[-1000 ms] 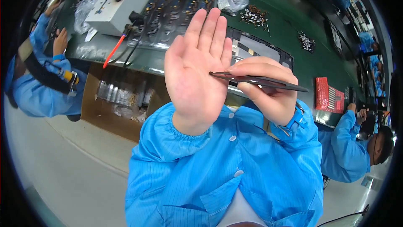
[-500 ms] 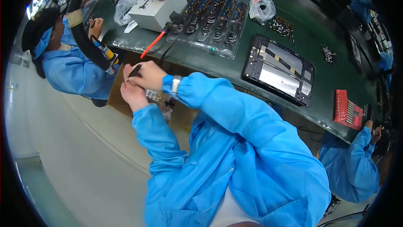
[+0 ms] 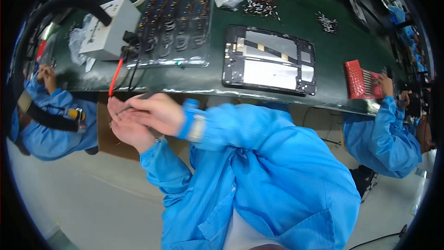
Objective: The person installs ribbon cables, batteries, and internal components into a tablet chassis on an assembly line, using tweezers to precisely position the small parts.
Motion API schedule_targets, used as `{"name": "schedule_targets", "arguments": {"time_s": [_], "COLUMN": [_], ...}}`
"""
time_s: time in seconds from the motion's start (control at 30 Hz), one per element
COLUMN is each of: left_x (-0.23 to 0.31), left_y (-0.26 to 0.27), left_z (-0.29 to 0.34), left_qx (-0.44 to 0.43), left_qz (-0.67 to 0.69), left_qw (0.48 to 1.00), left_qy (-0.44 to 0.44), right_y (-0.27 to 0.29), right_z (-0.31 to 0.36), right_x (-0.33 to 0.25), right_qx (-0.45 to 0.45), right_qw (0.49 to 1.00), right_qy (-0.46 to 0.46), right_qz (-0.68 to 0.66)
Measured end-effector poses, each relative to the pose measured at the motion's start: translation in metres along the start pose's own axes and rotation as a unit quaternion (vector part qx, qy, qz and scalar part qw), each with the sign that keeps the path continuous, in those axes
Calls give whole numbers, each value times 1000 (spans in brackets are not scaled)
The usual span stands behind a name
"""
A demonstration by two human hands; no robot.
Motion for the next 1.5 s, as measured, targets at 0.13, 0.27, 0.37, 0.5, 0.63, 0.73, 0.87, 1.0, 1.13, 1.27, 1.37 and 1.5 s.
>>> {"name": "schedule_targets", "arguments": {"time_s": [0.13, 0.27, 0.37, 0.5, 0.63, 0.73, 0.87, 1.0, 1.13, 1.27, 1.37, 1.5], "left_x": [-68, -123, -182, -236, -236, -230, -226, -227, -229, -226, -224, -225], "left_y": [-109, -224, -255, -257, -254, -257, -256, -255, -255, -255, -256, -255], "left_z": [56, 134, 159, 164, 157, 159, 159, 160, 163, 167, 168, 161], "left_qx": [-210, -614, -690, -723, -708, -709, -718, -723, -738, -746, -749, -719], "left_qz": [140, -287, -413, -489, -436, -419, -414, -423, -419, -433, -440, -437], "left_qw": [949, 726, 578, 478, 549, 560, 552, 541, 522, 492, 475, 530], "left_qy": [191, 120, -139, -102, -87, -88, -90, -76, -86, -117, -141, -102], "right_y": [12, 43, 92, 133, 151, 146, 143, 134, 134, 126, 127, 132], "right_z": [164, 246, 229, 209, 217, 213, 209, 206, 207, 205, 207, 210], "right_x": [-143, -263, -309, -314, -314, -314, -314, -313, -314, -313, -313, -316], "right_qx": [85, 319, 359, 367, 375, 350, 343, 327, 323, 301, 299, 309], "right_qw": [913, 596, 616, 600, 644, 611, 588, 569, 548, 529, 530, 552], "right_qy": [276, 443, 294, 216, 265, 256, 234, 238, 234, 235, 239, 245], "right_qz": [289, 588, 636, 677, 612, 663, 695, 716, 735, 758, 757, 735]}}
Point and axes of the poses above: each hand's wrist, its own z-axis away from the middle knuckle, its own y-axis out of the back of the hand, x = y × z, the point moved 7 cm from there along -z, towards the middle knuckle, and after that the axes turned 9 degrees about z, right-handed, at the moved point
